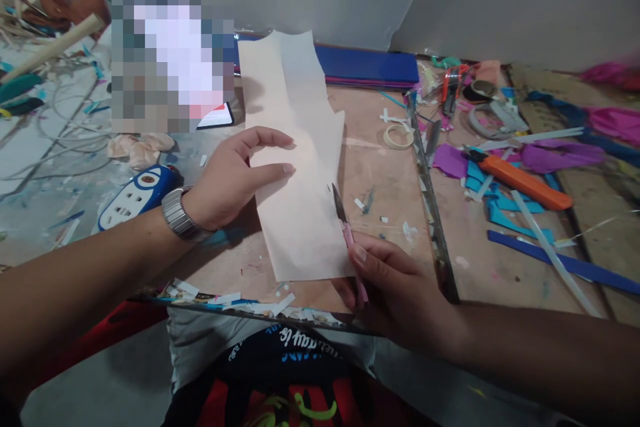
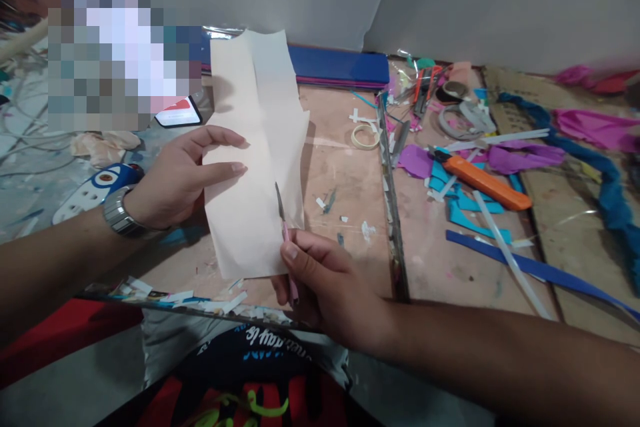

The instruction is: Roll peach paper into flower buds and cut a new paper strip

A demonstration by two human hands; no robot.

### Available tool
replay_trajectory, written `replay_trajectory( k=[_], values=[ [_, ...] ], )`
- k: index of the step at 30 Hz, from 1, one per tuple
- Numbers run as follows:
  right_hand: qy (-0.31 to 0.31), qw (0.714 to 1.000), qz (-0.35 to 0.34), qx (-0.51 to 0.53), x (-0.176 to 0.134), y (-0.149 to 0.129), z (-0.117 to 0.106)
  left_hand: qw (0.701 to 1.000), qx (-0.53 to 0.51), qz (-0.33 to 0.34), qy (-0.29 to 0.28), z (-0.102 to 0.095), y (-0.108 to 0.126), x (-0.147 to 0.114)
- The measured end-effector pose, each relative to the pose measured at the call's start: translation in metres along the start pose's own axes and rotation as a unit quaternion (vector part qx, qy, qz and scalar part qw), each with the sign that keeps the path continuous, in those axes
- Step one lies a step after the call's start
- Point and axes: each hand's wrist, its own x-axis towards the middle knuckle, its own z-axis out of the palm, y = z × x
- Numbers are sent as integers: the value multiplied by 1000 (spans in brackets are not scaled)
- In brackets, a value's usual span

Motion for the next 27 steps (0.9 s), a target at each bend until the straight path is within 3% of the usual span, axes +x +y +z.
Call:
replay_trajectory(
  k=[15,27],
  values=[
    [-5,1000,-11,-7,0,0,-2,999,24,32,18,-1,-2,2],
    [-6,1000,-8,-1,2,2,-3,1000,12,14,9,0,-2,1]
  ],
)
